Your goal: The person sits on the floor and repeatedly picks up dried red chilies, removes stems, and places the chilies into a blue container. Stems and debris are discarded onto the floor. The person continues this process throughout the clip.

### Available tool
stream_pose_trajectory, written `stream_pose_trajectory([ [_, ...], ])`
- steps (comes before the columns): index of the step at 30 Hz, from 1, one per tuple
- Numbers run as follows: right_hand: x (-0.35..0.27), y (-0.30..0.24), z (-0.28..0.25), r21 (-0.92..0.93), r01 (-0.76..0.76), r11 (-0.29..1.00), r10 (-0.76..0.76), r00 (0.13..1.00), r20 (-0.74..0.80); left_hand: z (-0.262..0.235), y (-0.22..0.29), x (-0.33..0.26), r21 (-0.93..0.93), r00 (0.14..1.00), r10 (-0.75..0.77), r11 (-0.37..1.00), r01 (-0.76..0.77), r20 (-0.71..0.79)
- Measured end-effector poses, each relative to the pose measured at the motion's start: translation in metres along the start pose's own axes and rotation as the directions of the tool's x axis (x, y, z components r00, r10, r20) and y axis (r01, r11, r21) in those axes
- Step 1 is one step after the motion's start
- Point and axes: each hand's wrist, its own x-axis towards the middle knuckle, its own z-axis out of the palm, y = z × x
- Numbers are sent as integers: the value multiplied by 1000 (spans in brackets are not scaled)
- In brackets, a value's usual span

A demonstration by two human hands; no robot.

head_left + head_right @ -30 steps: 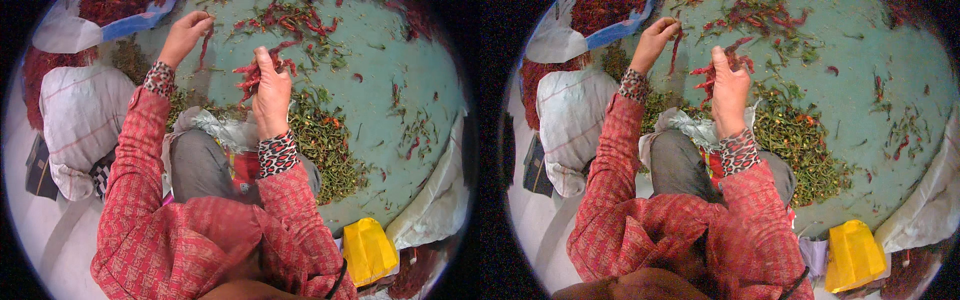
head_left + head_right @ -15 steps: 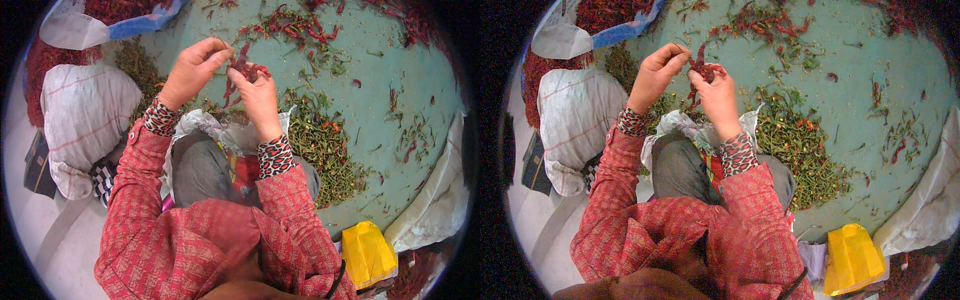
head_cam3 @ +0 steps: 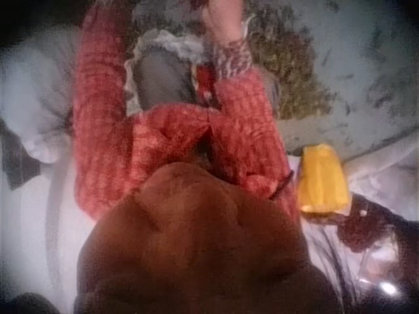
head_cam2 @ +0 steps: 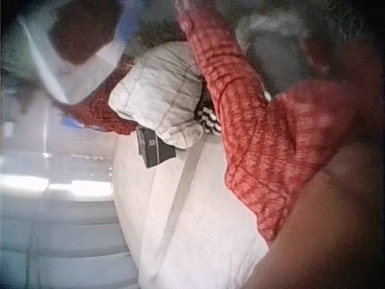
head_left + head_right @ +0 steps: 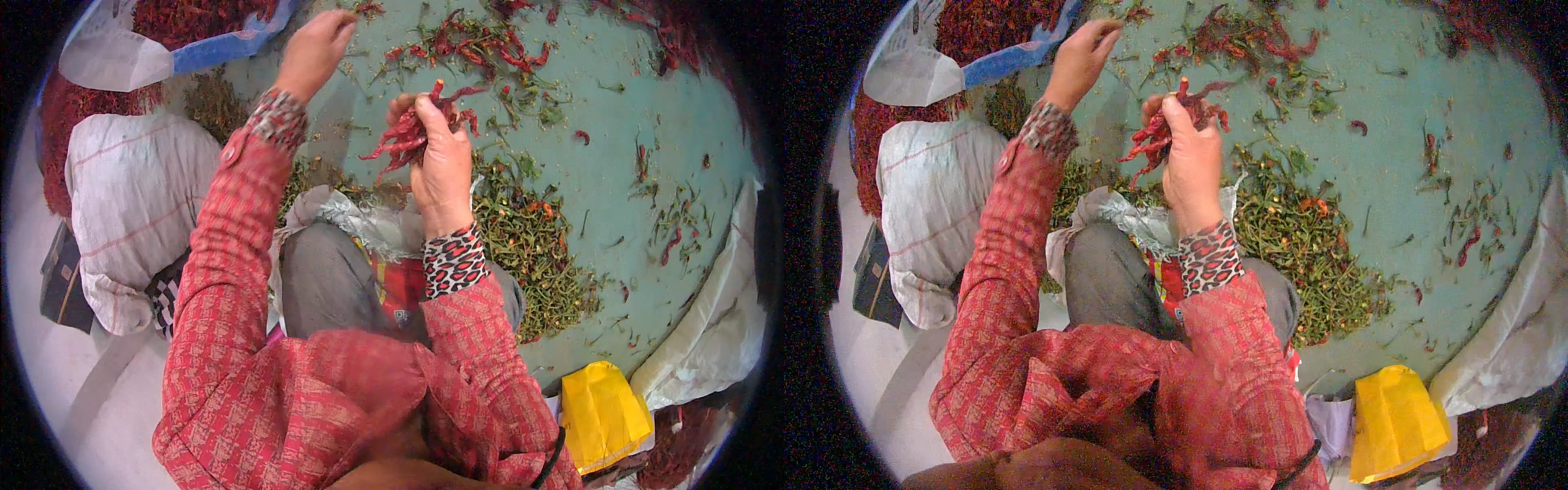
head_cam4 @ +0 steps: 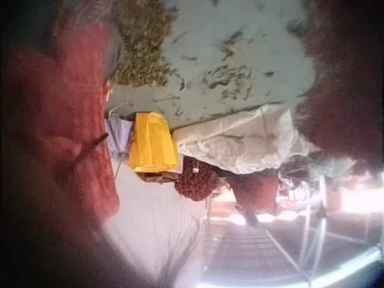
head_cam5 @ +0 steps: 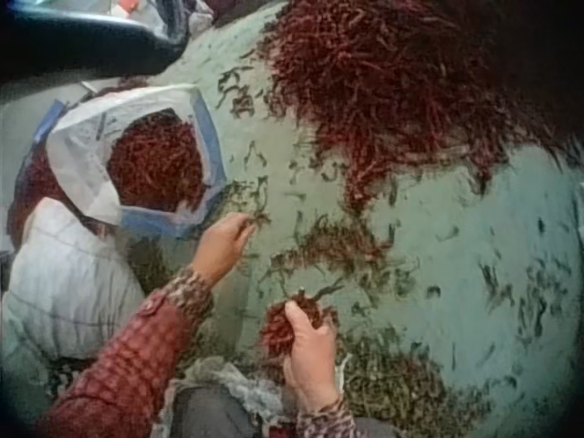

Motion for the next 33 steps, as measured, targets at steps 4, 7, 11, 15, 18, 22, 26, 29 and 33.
stream_pose_trajectory([
  [4,-5,-6,5,17,-41,999,42,996,-78,12,11,24,95,999,-41,995,41,-4],
  [7,-4,-6,4,-27,-28,999,26,997,-74,10,10,23,72,998,-57,996,54,41],
  [11,-2,-1,2,-6,29,1000,-30,991,-129,21,-7,21,130,1000,-11,991,11,-5],
  [15,1,-4,1,-17,73,997,-75,977,-199,29,-17,19,67,996,-81,994,82,-24],
  [18,1,-7,0,-33,85,996,-90,971,-223,10,27,5,-486,933,-295,797,358,203],
  [22,-4,-7,6,-110,92,990,-111,978,-177,-21,105,-42,-448,984,-89,882,149,152],
  [26,-8,-13,8,-180,56,982,-87,982,-168,-31,131,-55,-471,967,-139,853,226,212],
  [29,-7,-11,9,-172,97,980,-125,979,-160,-33,127,-54,-530,963,-113,816,230,243],
  [33,-1,-11,2,-31,189,981,-191,956,-223,-29,109,-46,-758,852,-189,392,522,489],
])
